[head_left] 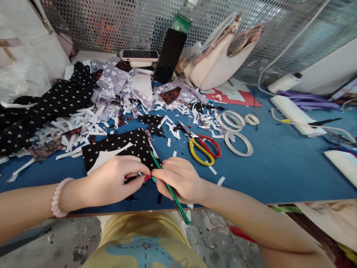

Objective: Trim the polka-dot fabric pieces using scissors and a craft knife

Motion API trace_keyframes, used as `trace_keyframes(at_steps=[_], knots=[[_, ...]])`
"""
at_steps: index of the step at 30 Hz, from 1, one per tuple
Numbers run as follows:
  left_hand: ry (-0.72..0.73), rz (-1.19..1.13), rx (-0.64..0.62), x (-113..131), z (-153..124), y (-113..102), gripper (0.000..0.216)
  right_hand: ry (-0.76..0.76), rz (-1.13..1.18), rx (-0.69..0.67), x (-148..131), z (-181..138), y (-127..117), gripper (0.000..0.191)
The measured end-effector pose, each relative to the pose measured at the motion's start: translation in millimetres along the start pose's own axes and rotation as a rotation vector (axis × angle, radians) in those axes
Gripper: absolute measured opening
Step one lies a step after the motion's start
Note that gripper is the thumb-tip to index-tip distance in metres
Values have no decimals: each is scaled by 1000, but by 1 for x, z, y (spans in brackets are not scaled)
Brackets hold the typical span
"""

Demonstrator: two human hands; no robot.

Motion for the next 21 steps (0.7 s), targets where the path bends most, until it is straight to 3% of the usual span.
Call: trace_keyframes(at_steps=[13,21], knots=[[164,433,31,9,-3,6,34,-102,-269,-16,-6,-4,6,25],[254,393,-45,12,-4,15,34,-113,-274,13,-12,-4,10,30]])
Point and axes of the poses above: each hand's wrist, its own z-axis towards the middle knuckle, its own y-axis out of the palm, x = y × z, the point moved 8 cm from there along z, towards the middle knuckle, and after that the axes turned 4 degrees about z, right-handed, at the moved point
